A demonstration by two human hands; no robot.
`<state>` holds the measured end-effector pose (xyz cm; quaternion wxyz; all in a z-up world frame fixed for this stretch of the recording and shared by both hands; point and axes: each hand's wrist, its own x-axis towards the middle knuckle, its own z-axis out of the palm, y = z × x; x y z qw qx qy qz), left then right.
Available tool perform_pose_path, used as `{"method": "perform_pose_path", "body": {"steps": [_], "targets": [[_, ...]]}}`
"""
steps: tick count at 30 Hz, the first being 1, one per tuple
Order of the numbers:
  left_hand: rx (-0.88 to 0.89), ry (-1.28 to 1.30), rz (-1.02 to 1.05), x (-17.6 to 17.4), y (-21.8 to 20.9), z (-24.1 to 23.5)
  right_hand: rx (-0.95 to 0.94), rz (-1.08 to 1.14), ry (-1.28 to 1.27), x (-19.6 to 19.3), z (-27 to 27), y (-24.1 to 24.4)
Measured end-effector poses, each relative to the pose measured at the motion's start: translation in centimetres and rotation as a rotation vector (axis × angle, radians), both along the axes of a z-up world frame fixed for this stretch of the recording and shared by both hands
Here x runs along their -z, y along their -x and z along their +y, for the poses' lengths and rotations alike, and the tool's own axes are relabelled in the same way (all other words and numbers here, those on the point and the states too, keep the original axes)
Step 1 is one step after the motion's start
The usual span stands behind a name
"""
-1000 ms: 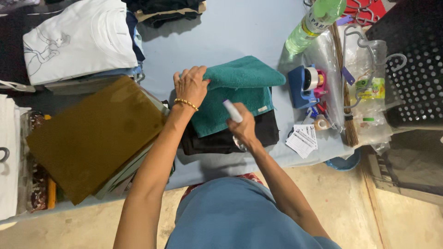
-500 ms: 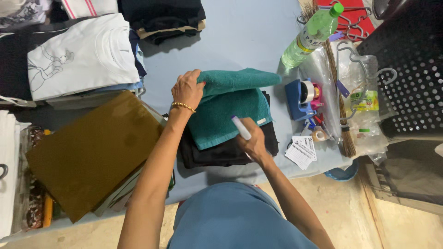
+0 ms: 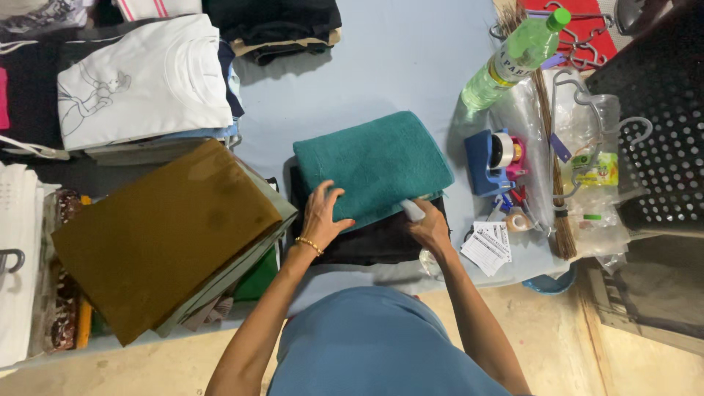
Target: The person folds several pieces of clothing by hand on a table, including black trousers, a green shirt, a tan cloth, and a blue towel, then sprays them with a liquid from a bottle.
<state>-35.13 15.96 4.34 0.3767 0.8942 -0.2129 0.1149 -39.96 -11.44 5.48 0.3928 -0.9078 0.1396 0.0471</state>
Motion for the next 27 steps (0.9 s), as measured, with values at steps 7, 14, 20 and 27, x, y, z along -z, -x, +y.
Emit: {"method": "perform_pose_path", "body": {"steps": [7, 14, 20, 27], "targets": [[-0.416, 0.358, 0.329, 5.9, 2.8, -0.1, 0.010, -0.109, -0.077, 1.1, -0.5, 1.3], [-0.467, 0.475, 0.508, 3.7, -1.6, -0.4, -0.104, -0.101, 0.063, -4.1, 2.5, 1.8], [-0.074, 0.504, 0.712, -0.6, -6.1, -0.7, -0.376, -0.370, -0.023, -6.9, 6.7, 4.3], [0.225, 0.703, 1.154, -4.3, -11.1, -4.8, -0.602, -0.472, 0.111, -6.6, 14.1, 5.2]]}}
